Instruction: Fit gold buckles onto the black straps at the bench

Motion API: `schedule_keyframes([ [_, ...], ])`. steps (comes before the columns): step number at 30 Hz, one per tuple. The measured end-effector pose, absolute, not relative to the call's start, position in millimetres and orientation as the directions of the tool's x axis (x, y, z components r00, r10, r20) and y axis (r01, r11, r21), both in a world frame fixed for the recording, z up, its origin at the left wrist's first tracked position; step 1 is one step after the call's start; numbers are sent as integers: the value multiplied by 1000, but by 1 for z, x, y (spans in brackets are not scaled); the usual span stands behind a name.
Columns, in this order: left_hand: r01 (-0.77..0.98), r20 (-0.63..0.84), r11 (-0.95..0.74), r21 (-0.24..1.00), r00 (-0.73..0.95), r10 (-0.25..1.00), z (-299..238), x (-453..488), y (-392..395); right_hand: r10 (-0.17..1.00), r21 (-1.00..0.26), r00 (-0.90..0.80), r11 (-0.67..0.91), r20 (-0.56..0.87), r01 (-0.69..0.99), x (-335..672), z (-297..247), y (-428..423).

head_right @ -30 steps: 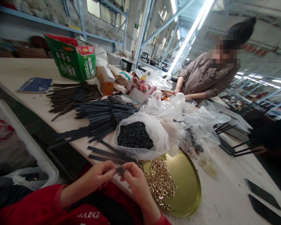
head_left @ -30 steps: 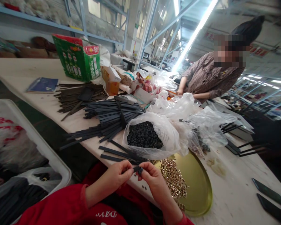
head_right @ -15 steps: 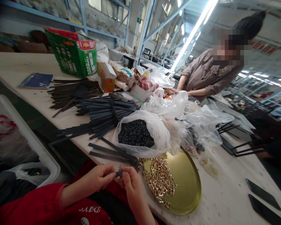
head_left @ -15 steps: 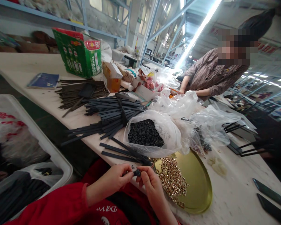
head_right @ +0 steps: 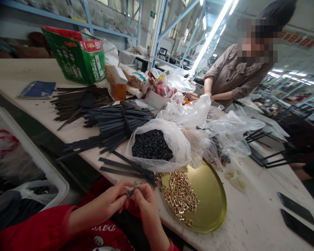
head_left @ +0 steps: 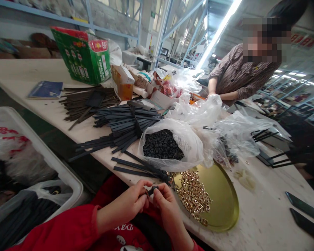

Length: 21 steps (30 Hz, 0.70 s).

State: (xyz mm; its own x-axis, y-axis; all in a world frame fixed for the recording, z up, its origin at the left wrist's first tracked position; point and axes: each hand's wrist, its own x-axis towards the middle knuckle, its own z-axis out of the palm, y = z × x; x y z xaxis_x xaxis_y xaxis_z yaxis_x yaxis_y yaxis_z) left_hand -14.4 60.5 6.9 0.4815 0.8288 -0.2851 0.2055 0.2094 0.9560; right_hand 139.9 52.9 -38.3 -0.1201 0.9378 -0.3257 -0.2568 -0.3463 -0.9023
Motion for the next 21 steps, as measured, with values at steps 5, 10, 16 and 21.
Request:
schedule_keyframes([
  [5, 168, -273, 220, 961, 439, 856, -3, -13, 58, 931, -891, -170, -359, -323, -278, 131, -39, 50],
  [10, 140, -270, 232, 963, 417, 868, -10, -17, 58, 937, -894, -192, -338, -291, -293, 129, -42, 44],
  [16, 233, -338, 260, 937, 414, 845, -7, -26, 55, 887, -807, -268, -456, -377, -374, 138, -35, 35],
  [21, 327, -392, 263, 907, 431, 813, -2, -27, 52, 791, -661, -471, -597, -390, -455, 138, -32, 33],
])
